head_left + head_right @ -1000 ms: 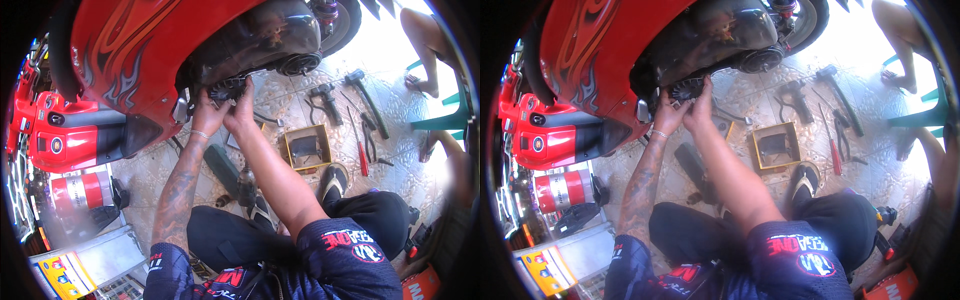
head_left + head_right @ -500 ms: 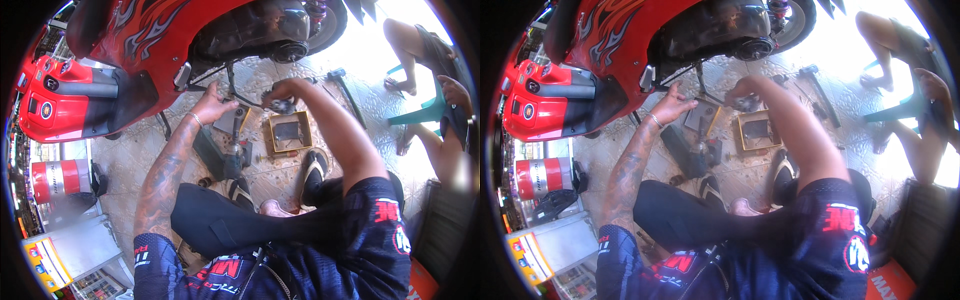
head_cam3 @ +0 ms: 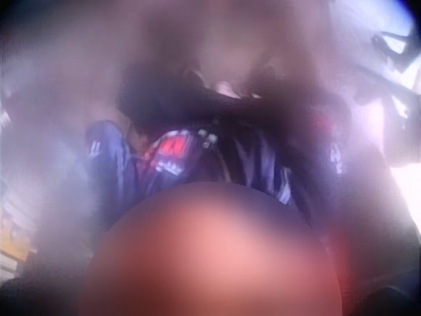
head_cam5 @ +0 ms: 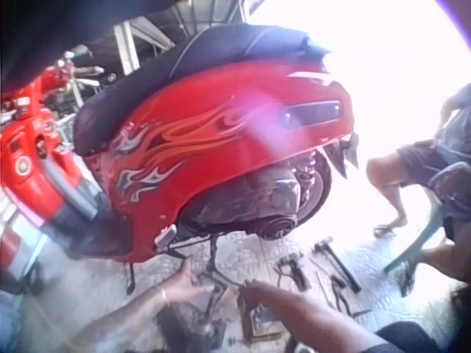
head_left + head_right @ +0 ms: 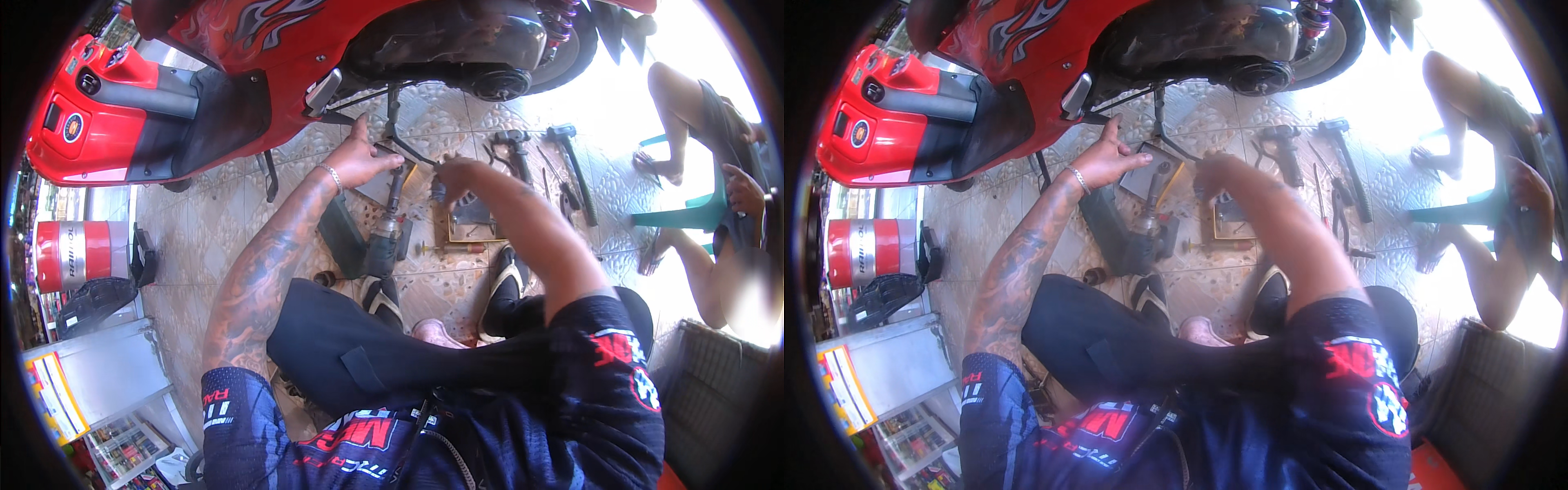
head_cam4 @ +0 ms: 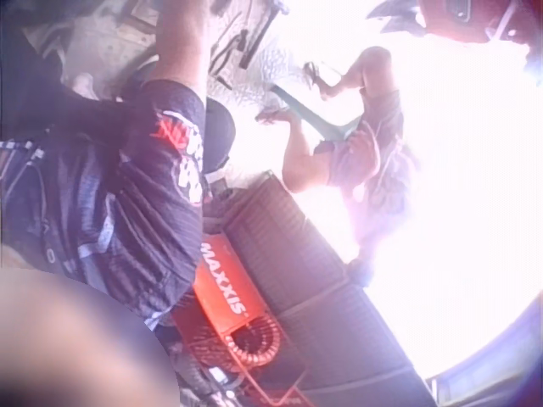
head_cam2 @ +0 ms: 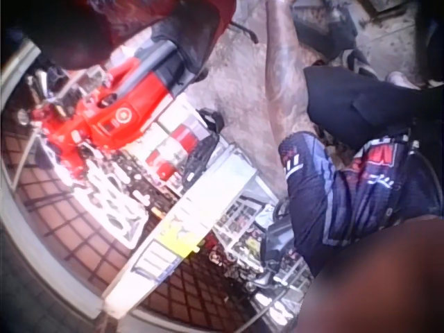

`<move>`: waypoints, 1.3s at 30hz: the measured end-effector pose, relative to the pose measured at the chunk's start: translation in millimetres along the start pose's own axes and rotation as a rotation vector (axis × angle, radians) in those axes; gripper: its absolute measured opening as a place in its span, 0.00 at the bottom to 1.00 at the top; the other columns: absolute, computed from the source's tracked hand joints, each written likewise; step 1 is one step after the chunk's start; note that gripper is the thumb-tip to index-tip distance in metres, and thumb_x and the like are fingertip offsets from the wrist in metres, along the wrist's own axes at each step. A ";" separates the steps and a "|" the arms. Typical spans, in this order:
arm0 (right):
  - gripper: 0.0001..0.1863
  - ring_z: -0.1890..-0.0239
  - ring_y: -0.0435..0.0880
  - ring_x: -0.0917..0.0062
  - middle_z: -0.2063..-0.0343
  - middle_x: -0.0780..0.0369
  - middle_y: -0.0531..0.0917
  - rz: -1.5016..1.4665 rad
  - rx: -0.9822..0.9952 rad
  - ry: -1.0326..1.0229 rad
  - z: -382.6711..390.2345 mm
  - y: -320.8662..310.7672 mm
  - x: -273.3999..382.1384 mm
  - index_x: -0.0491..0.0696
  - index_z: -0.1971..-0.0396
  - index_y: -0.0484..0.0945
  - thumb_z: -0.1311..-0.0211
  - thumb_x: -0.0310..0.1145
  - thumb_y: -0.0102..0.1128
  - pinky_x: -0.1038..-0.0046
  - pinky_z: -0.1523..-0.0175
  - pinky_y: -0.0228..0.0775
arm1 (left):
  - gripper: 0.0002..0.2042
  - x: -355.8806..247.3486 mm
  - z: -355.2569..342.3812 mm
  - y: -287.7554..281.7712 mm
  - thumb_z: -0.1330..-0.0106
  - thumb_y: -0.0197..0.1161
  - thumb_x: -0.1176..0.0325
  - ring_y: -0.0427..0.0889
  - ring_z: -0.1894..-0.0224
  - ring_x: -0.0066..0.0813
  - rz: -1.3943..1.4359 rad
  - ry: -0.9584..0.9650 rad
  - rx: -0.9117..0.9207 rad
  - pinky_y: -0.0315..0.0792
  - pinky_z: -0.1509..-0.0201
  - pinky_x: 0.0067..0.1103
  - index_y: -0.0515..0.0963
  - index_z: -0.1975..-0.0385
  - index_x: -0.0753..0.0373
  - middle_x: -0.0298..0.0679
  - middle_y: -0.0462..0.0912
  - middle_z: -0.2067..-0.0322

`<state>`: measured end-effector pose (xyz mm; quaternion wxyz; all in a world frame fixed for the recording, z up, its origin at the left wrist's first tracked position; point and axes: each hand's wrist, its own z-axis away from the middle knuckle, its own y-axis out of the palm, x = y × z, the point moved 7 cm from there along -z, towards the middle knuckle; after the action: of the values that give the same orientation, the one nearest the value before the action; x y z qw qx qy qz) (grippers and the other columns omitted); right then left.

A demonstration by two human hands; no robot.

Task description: The person removes a rear wheel cover from a red scooter, then uses a cordless impact wrench to loosen and remove bolts from the rear wheel hub area. They handle the wheel cover and bolts by hand and place them aside.

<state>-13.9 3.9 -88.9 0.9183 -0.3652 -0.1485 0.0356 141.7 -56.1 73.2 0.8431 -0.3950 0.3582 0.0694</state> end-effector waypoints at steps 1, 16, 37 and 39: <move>0.62 0.38 0.73 0.50 0.34 0.45 0.68 -0.045 -0.073 -0.017 -17.7 2.4 7.9 0.44 0.32 0.63 0.70 0.57 0.82 0.57 0.34 0.68 | 0.59 4.9 -1.0 -1.2 0.42 0.74 0.50 0.79 0.49 0.35 -0.020 -0.021 -0.003 0.70 0.38 0.26 0.35 0.25 0.72 0.44 0.79 0.56; 0.50 0.33 0.70 0.54 0.35 0.51 0.68 0.027 -0.492 -0.223 -136.4 -14.1 50.7 0.51 0.31 0.64 0.57 0.42 0.78 0.56 0.36 0.70 | 0.62 78.7 -30.1 7.9 0.42 0.74 0.49 0.79 0.58 0.30 0.051 -0.146 0.063 0.74 0.47 0.23 0.28 0.25 0.70 0.41 0.76 0.62; 0.56 0.32 0.66 0.52 0.34 0.47 0.65 -0.901 -0.600 -0.347 -189.1 30.3 96.0 0.47 0.28 0.56 0.56 0.50 0.77 0.56 0.31 0.62 | 0.62 130.3 -43.4 10.4 0.43 0.74 0.49 0.80 0.52 0.39 0.106 -0.224 0.052 0.76 0.47 0.25 0.29 0.25 0.68 0.49 0.76 0.53; 0.56 0.32 0.64 0.50 0.34 0.47 0.65 -0.797 -0.664 -0.341 -183.1 28.6 97.1 0.47 0.28 0.55 0.56 0.49 0.76 0.55 0.31 0.62 | 0.62 132.0 -42.7 11.0 0.43 0.74 0.49 0.80 0.52 0.38 0.115 -0.237 0.062 0.76 0.48 0.25 0.30 0.25 0.68 0.49 0.76 0.53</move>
<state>134.6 -79.2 -210.6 0.6589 -0.5401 -0.4255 -0.3052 210.6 -101.1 -38.9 0.8861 -0.3363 0.2800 0.1528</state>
